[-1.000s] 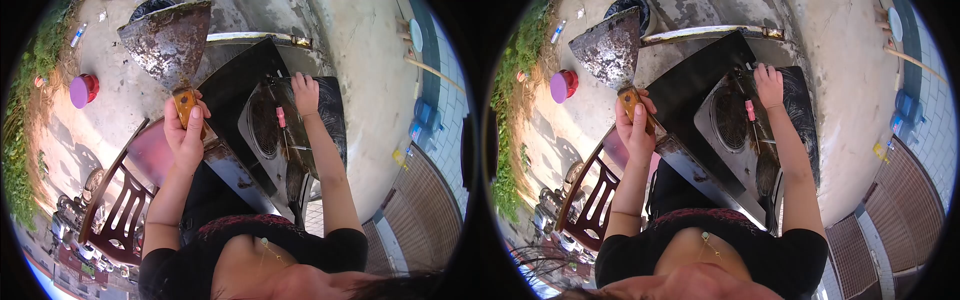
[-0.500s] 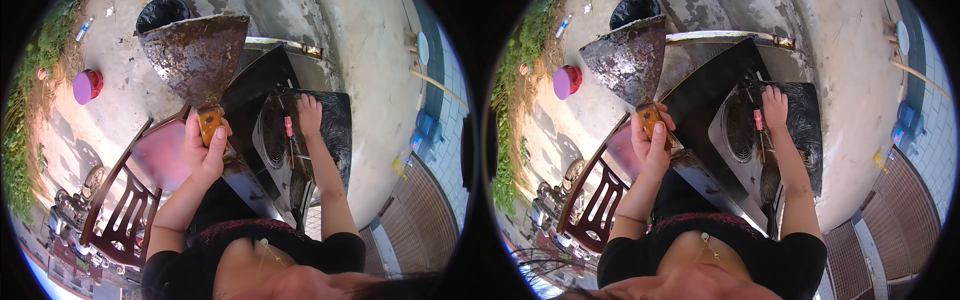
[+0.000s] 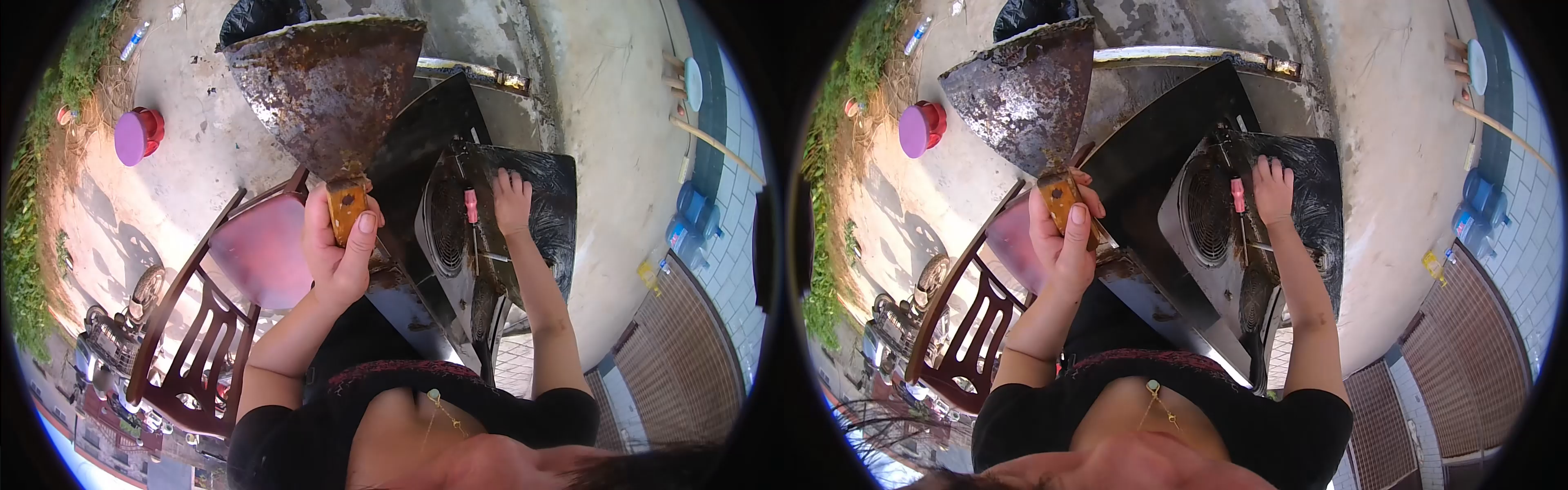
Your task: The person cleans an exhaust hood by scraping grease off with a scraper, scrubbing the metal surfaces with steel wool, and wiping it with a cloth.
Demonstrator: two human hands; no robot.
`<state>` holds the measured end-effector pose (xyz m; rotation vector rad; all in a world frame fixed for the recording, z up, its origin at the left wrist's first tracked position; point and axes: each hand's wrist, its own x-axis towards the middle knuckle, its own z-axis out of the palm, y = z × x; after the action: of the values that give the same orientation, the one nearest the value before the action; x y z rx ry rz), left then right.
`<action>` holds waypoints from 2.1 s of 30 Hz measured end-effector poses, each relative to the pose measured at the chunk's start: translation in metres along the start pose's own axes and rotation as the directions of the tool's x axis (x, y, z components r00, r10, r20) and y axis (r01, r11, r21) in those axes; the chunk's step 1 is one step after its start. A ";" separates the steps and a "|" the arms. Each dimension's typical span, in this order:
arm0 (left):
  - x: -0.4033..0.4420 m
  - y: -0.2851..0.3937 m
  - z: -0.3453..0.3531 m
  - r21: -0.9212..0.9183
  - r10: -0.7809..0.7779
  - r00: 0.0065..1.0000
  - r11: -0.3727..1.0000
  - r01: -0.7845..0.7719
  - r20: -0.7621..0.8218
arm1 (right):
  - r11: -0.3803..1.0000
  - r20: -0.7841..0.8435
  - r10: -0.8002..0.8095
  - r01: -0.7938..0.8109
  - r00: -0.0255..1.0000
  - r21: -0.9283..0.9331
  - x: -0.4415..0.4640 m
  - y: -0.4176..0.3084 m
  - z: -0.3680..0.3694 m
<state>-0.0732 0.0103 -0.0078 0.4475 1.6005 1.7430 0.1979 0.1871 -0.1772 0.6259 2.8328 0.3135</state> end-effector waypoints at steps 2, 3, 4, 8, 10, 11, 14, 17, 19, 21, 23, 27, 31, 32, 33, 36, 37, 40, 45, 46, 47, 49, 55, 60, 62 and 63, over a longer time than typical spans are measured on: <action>0.001 0.001 0.001 -0.027 -0.014 1.000 1.000 0.014 -0.016 | 1.000 -0.015 -0.030 0.030 0.999 0.004 0.033 -0.002 -0.008; 0.002 0.001 0.002 -0.040 -0.013 1.000 0.999 0.012 -0.024 | 0.998 -0.002 -0.057 0.057 0.998 -0.006 0.050 -0.004 -0.003; 0.001 0.001 0.002 -0.031 -0.017 1.000 0.999 0.016 -0.024 | 0.996 -0.002 -0.089 0.089 0.996 -0.007 0.054 -0.006 0.002; 0.001 0.001 0.003 -0.014 -0.001 1.000 1.000 0.001 -0.021 | 0.976 0.055 -0.211 0.208 0.976 0.058 -0.017 -0.003 0.015; -0.001 0.003 0.005 0.006 -0.008 0.999 1.000 0.008 -0.043 | 0.975 0.040 -0.212 0.209 0.976 0.068 -0.042 0.003 0.012; 0.000 0.003 0.006 0.008 0.004 0.999 1.000 -0.004 -0.038 | 0.974 0.030 -0.215 0.212 0.976 0.075 -0.049 0.007 0.014; 0.002 0.001 0.007 0.019 0.026 0.997 1.000 -0.024 -0.076 | 0.985 -0.095 -0.161 0.166 0.982 0.042 0.023 0.021 -0.020; 0.002 0.000 0.006 0.025 0.032 0.997 0.999 -0.030 -0.068 | 0.985 -0.091 -0.136 0.144 0.987 0.093 0.011 0.017 -0.016; 0.002 0.001 0.006 0.034 0.023 0.998 0.999 -0.021 -0.063 | 0.964 0.033 -0.250 0.246 0.968 0.098 -0.068 0.009 0.015; 0.000 -0.001 0.005 0.017 0.008 0.998 1.000 -0.007 -0.056 | 0.961 0.141 -0.252 0.231 0.957 0.150 -0.112 0.014 0.016; 0.002 -0.001 0.005 0.067 0.040 0.996 0.997 -0.035 -0.074 | 0.966 0.010 -0.240 0.238 0.971 0.106 -0.071 0.033 -0.014; 0.004 -0.006 0.004 0.099 0.110 0.993 0.990 -0.105 -0.041 | 0.999 -0.167 0.026 -0.020 0.986 0.040 -0.027 0.059 -0.045; 0.004 -0.004 0.007 0.084 0.088 0.994 0.993 -0.083 -0.060 | 0.995 0.185 -0.053 0.036 0.981 0.097 -0.142 0.030 -0.014; 0.004 -0.005 0.006 0.089 0.095 0.994 0.992 -0.090 -0.057 | 0.966 0.227 0.133 -0.177 0.965 0.187 -0.149 0.022 -0.026; 0.004 -0.006 0.006 0.096 0.097 0.994 0.991 -0.092 -0.053 | 0.886 0.288 0.306 -0.383 0.907 0.263 -0.150 0.010 -0.039; 0.004 -0.005 0.006 0.109 0.120 0.992 0.987 -0.116 -0.036 | 0.026 0.588 0.546 -0.713 0.597 0.700 -0.132 -0.013 -0.053; 0.005 -0.005 0.007 0.108 0.126 0.991 0.987 -0.122 -0.034 | -0.160 0.647 0.520 -0.680 0.558 0.715 -0.127 -0.031 -0.055; 0.005 -0.004 0.009 0.104 0.131 0.991 0.987 -0.127 -0.033 | -0.155 0.652 0.253 -0.636 0.714 0.756 -0.104 -0.083 -0.065; 0.005 -0.003 0.012 0.124 0.134 0.989 0.984 -0.125 -0.064 | -0.074 0.446 0.428 -0.461 0.786 0.884 -0.022 -0.106 -0.017; 0.006 -0.004 0.010 0.148 0.148 0.989 0.979 -0.142 -0.031 | -0.081 0.459 0.438 -0.474 0.773 0.877 -0.009 -0.106 0.001; 0.005 -0.004 0.007 0.143 0.138 0.990 0.981 -0.133 -0.027 | -0.087 0.470 0.453 -0.488 0.758 0.869 -0.003 -0.108 0.012; 0.005 -0.005 0.005 0.114 0.133 0.991 0.985 -0.130 -0.020 | -0.128 0.449 0.420 -0.439 0.788 0.889 -0.014 -0.110 -0.001; 0.002 0.001 0.008 0.217 0.051 0.999 0.975 -0.052 0.009 | 0.009 0.343 0.436 -0.385 0.832 0.923 -0.054 -0.119 -0.038; 0.003 0.002 0.010 0.251 0.003 1.000 0.968 -0.007 0.018 | 0.081 0.317 0.645 -0.474 0.696 0.877 0.013 -0.124 0.023; 0.004 0.004 0.011 0.250 0.001 1.000 0.968 -0.008 0.027 | 0.041 0.387 0.637 -0.532 0.666 0.846 0.015 -0.125 0.025; 0.005 0.004 0.012 0.242 0.002 1.000 0.970 -0.009 0.029 | 0.018 0.383 0.574 -0.479 0.724 0.878 0.005 -0.121 0.010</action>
<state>-0.0691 0.0222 -0.0033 0.5910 1.8009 1.5440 0.1491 0.0833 -0.2182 1.9512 2.3134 -1.5338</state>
